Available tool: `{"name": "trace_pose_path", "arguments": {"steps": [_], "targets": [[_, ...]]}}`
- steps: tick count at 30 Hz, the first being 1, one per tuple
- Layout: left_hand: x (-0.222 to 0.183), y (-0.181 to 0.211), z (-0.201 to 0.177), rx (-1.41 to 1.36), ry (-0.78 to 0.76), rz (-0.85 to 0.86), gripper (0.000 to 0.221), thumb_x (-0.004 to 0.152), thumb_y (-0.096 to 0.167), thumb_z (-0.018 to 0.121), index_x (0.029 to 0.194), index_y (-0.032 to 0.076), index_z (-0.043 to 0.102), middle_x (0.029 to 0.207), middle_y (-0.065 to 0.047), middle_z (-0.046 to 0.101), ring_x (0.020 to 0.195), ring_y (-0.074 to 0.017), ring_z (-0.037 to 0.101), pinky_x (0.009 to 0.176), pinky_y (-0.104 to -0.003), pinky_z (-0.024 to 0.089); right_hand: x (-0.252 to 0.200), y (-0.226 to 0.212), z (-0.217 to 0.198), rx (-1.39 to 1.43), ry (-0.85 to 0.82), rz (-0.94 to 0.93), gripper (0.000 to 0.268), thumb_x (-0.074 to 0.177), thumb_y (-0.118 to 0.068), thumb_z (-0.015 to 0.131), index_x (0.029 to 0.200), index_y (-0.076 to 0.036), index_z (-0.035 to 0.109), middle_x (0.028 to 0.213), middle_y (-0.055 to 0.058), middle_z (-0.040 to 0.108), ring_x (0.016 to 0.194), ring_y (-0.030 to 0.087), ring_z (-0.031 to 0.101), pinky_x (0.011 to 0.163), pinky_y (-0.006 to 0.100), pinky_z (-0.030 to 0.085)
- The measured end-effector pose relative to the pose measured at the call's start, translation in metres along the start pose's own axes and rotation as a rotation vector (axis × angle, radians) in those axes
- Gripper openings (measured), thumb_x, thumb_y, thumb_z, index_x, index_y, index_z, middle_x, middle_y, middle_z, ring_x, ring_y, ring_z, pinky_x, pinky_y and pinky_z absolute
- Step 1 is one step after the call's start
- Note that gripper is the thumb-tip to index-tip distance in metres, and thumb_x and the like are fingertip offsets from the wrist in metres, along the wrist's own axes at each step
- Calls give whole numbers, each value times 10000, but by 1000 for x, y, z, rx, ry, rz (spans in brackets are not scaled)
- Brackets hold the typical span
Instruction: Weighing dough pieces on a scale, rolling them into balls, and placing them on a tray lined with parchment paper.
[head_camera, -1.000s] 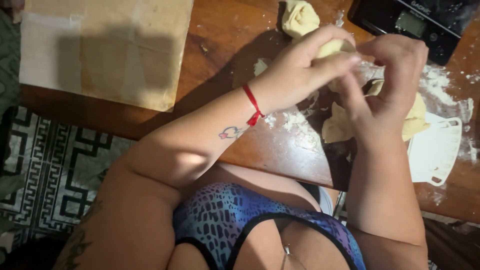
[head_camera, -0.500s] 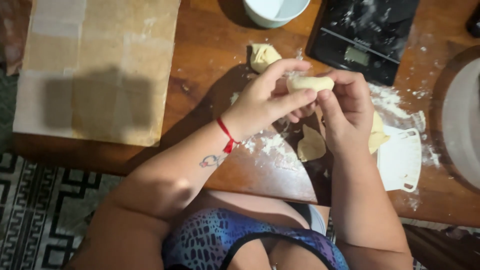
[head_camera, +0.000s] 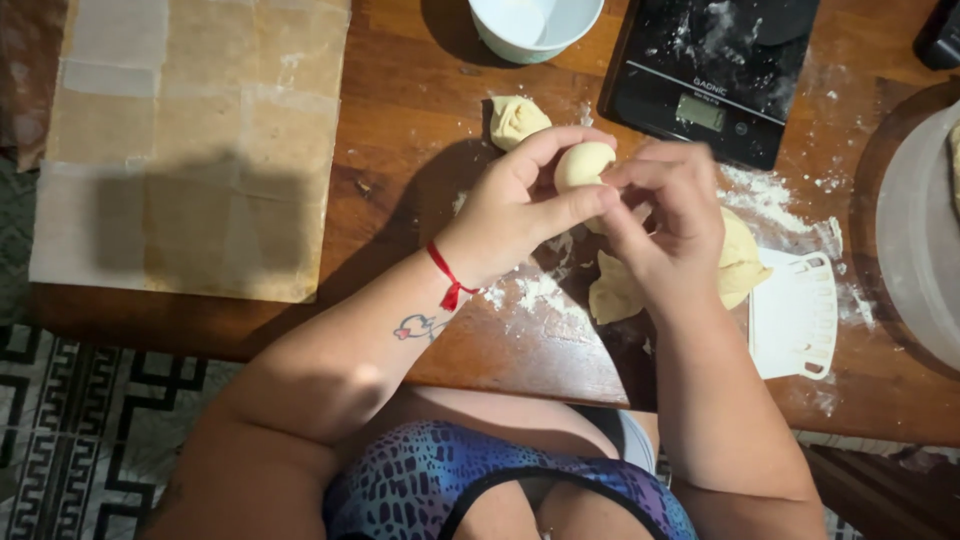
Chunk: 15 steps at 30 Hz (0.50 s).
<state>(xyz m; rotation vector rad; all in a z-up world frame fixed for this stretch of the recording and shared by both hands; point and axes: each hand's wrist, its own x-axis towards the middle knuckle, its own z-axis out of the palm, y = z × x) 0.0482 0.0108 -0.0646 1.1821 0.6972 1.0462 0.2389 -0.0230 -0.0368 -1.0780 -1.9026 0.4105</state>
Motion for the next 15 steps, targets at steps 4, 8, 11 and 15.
{"name": "trace_pose_path", "arguments": {"steps": [4, 8, 11, 15], "targets": [[0, 1, 1, 40, 23, 21, 220, 1050, 248, 716, 1261, 188, 732, 1244, -4, 733, 1082, -125, 704, 970, -250, 610, -1, -2, 1, -56, -21, -12, 416, 1040, -238, 859, 1192, -32, 531, 1132, 130, 520, 1012, 235, 485, 779, 304, 453], [-2, 5, 1, -104, 6, -13, 285, 1125, 82, 521, 1377, 134, 643, 1409, -120, 656, 920, -212, 780, 734, -256, 707, 2, -5, 0, -97, -149, -77, 499, 998, -374, 826, 1275, -51, 566, 1235, 124, 558, 1202, 301, 516, 1090, 432, 401], [2, 7, 3, -98, -7, -88, 424, 1081, 370, 503, 1408, 111, 578, 1346, -162, 648, 951, -248, 796, 748, -285, 692, 2, -2, 1, -166, -167, -77, 367, 1068, -339, 759, 1255, -57, 616, 1217, 105, 606, 1181, 290, 527, 1067, 431, 367], [3, 13, 4, 83, -110, -163, 780, 852, 718, 612, 1310, 87, 586, 1056, -47, 648, 882, -130, 625, 797, -225, 562, 1, 4, 2, -196, -63, -89, 310, 1136, -329, 663, 1164, -22, 637, 1161, 124, 606, 1119, 282, 531, 1001, 408, 381]]}}
